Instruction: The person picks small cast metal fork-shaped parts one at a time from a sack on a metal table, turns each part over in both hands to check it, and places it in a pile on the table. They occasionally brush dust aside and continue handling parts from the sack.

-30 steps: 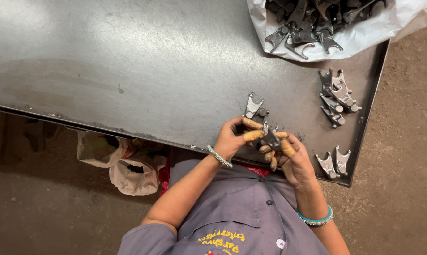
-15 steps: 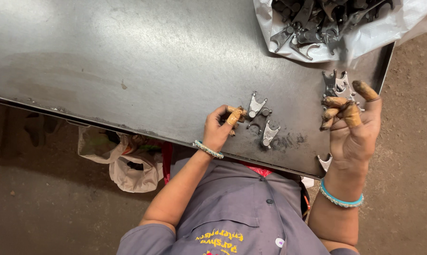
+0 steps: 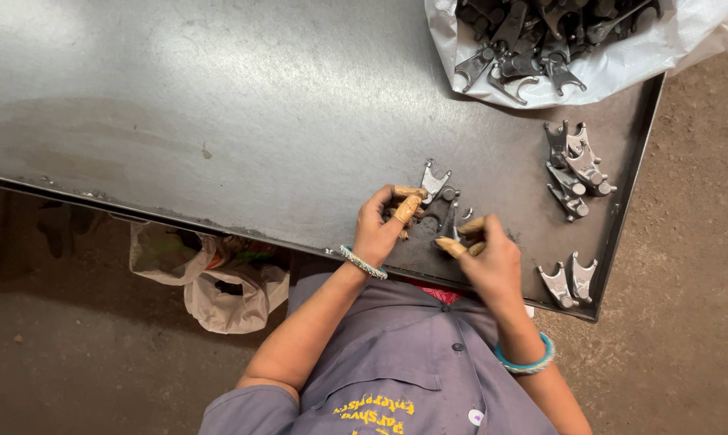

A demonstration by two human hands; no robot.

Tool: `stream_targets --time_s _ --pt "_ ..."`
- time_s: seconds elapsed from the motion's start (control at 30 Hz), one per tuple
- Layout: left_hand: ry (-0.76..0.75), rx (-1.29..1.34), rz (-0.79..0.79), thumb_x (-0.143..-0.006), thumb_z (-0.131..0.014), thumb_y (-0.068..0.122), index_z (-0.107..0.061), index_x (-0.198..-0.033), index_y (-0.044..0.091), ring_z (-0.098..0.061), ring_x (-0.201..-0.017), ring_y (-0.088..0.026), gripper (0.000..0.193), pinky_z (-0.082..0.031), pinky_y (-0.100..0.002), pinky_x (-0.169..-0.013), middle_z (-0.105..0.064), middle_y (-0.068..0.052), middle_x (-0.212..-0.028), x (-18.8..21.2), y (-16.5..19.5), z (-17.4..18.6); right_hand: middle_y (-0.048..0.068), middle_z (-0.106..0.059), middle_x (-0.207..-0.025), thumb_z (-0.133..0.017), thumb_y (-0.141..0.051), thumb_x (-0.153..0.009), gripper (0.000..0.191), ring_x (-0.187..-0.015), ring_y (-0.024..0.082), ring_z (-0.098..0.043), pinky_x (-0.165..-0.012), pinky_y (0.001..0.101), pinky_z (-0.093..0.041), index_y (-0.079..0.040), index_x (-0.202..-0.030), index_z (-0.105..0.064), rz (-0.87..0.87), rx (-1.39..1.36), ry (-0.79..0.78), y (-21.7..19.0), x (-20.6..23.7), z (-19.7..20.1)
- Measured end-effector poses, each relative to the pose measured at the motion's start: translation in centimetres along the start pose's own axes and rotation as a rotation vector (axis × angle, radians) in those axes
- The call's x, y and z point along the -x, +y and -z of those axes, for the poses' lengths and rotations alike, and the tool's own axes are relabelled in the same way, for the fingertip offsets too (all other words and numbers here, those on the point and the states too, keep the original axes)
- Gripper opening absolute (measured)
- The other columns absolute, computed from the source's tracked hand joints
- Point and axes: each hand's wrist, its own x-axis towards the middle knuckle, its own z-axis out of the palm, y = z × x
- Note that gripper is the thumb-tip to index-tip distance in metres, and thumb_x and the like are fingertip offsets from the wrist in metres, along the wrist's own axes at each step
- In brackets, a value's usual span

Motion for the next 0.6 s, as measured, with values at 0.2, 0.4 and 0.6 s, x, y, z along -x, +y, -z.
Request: stream_targets --time_s 0.2,0.4,0.6 --pt "-0.112 -0.093 0.005 -0.091 -0.078 0.016 -0.074 -0.119 0.003 -0.062 -0.083 -0.006 0.031 -0.054 -0.023 -0.066 -0.074 -0.003 -0.103 0.9 0.9 -1.0 0.01 -0.071 -0.087 -0.075 -0.028 -0.092 0.031 -0.07 0.021 -0.066 -0.052 0.0292 -0.049 -0.006 -0.109 -0.061 -0.334 -1.077 -0.34 6.6 -0.7 3.2" --pt "-0.286 0.018 -0.041 -0.085 -0.081 0.009 -0.069 -0.122 0.004 -0.07 -0.1 -0.009 0.04 -0.055 -0.024 -0.089 -0.075 -0.001 -0.11 1.4 0.9 -2.4 0.009 -0.07 -0.092 -0.065 -0.029 -0.105 0.031 -0.079 0.023 -0.069 -0.059 0.0324 -0.054 -0.002 -0.118 -0.06 -0.45 -1.447 -0.364 9.9 -0.3 2.6" --pt "-0.278 0.027 -0.037 -0.086 -0.079 0.0 -0.07 -0.118 -0.001 -0.066 -0.098 -0.008 0.033 -0.054 -0.025 -0.085 -0.074 -0.003 -0.108 1.2 -0.8 -2.5 0.008 -0.07 -0.094 -0.063 -0.029 -0.102 0.03 -0.082 0.025 -0.07 -0.063 0.0346 -0.057 -0.003 -0.118 -0.06 -0.521 -1.445 -0.318 10.1 -0.2 2.2"
